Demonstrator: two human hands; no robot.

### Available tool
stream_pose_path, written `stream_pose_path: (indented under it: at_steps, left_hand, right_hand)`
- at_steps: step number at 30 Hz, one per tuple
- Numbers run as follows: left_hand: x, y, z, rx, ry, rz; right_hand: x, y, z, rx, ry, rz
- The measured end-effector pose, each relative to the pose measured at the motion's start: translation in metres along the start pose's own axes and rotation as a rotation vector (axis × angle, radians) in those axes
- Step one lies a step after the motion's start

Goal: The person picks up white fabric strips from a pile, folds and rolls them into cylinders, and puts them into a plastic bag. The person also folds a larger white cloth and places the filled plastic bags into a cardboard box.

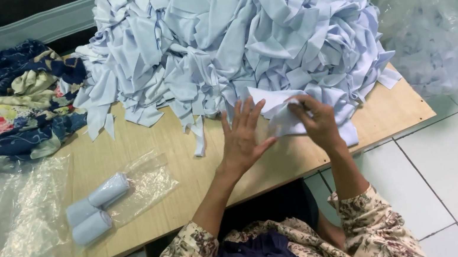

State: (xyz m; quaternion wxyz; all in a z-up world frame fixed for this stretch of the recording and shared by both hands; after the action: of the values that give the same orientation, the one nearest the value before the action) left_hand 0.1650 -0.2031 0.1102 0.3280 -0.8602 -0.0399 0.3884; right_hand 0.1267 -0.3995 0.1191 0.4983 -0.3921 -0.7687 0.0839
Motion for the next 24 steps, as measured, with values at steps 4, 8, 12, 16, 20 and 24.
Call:
stream_pose_path:
  at_steps: [4, 8, 12, 16, 20, 24]
  left_hand:
    - [0.023, 0.046, 0.003, 0.104, -0.05, 0.042]
    - [0.082, 0.093, 0.029, 0.108, 0.046, 0.045]
    - [0.122, 0.068, 0.024, -0.021, -0.095, 0.056]
    - [0.106, -0.013, 0.004, -0.082, -0.393, 0.129]
    - [0.131, -0.089, -0.006, -0.484, -0.616, 0.436]
    - [0.179, -0.119, 0.0, -0.724, -0.573, 0.582]
  right_hand:
    - [0.033, 0.016, 0.032, 0.158, 0.0, -0.069]
    - [0.011, 0.02, 0.034, 0.143, 0.134, -0.204]
    - [-0.008, 0.009, 0.011, 0.027, 0.171, -0.256]
    - [-0.028, -0.003, -0.003, -0.121, -0.001, 0.223]
    - [-0.019, 0.008, -0.001, -0.007, -0.116, 0.601]
    - [-0.013, 0.022, 0.026, 0.25, -0.05, 0.754]
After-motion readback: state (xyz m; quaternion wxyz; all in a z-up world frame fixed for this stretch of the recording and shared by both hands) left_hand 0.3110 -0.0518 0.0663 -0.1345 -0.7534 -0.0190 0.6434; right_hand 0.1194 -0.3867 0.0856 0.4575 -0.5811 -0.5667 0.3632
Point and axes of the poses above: each hand's wrist, its own z-axis away from the middle knuckle, its own y-axis out of the palm, x = y × z, the point moved 9 cm from there along -z, towards the middle knuckle, and after that the axes turned 12 degrees about z, right-handed, at the moved point
